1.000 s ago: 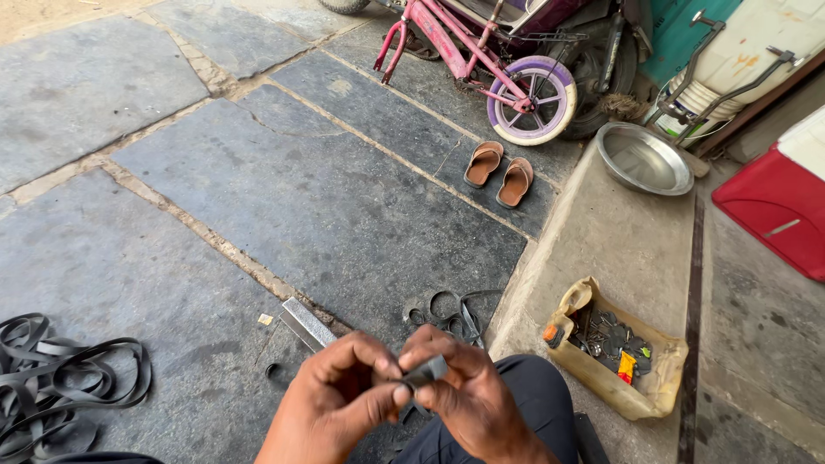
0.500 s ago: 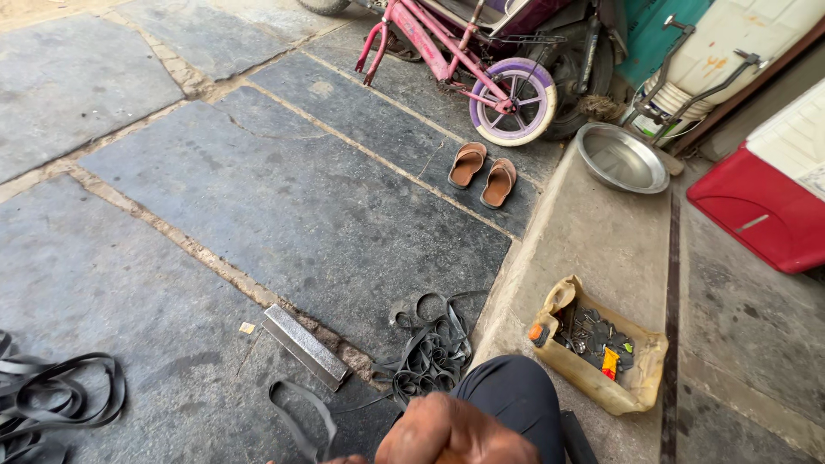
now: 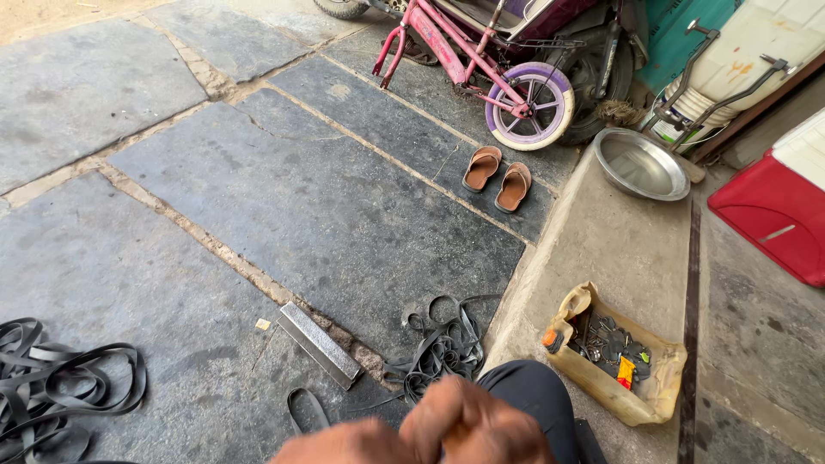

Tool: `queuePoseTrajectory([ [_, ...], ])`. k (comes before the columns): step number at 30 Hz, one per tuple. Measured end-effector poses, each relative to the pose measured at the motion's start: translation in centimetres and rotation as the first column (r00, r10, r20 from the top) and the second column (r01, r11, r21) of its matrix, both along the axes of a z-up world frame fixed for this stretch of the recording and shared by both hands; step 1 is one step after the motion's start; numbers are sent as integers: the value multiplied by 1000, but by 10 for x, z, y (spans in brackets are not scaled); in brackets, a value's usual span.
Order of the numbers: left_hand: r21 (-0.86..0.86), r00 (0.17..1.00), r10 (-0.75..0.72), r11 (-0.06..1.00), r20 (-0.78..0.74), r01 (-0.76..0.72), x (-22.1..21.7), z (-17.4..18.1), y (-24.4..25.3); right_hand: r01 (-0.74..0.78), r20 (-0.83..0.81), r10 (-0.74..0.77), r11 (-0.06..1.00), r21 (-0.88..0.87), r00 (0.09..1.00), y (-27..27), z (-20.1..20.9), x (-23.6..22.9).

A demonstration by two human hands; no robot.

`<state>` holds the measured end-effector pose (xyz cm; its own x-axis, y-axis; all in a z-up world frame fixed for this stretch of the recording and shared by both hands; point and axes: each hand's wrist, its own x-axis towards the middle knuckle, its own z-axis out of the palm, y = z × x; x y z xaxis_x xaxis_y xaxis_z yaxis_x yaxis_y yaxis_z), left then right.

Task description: The person is repairing a sandal by cutting rubber strips, applying glue, and hammering the sole. They use scissors to cut the rubber, a hammer to secure the sole, and a tube of glue to adhere the parts together.

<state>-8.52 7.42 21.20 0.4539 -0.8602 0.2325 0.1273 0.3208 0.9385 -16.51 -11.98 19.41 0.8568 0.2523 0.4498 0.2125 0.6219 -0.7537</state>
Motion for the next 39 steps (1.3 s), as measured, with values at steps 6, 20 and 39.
queuePoseTrajectory([
  [6, 22, 955, 240, 969, 173, -247, 26, 0, 6, 413, 14, -461, 780, -469, 887, -14, 11, -1],
  [20, 613, 973, 223, 761, 61, -213, 44, -15, -8, 199, -135, -656, 409, -891, 743, -20, -2, 25],
  [39, 704, 984, 139, 688, 113, -178, 43, -16, -9, 128, -71, -634, 263, -956, 770, -6, 19, 35],
])
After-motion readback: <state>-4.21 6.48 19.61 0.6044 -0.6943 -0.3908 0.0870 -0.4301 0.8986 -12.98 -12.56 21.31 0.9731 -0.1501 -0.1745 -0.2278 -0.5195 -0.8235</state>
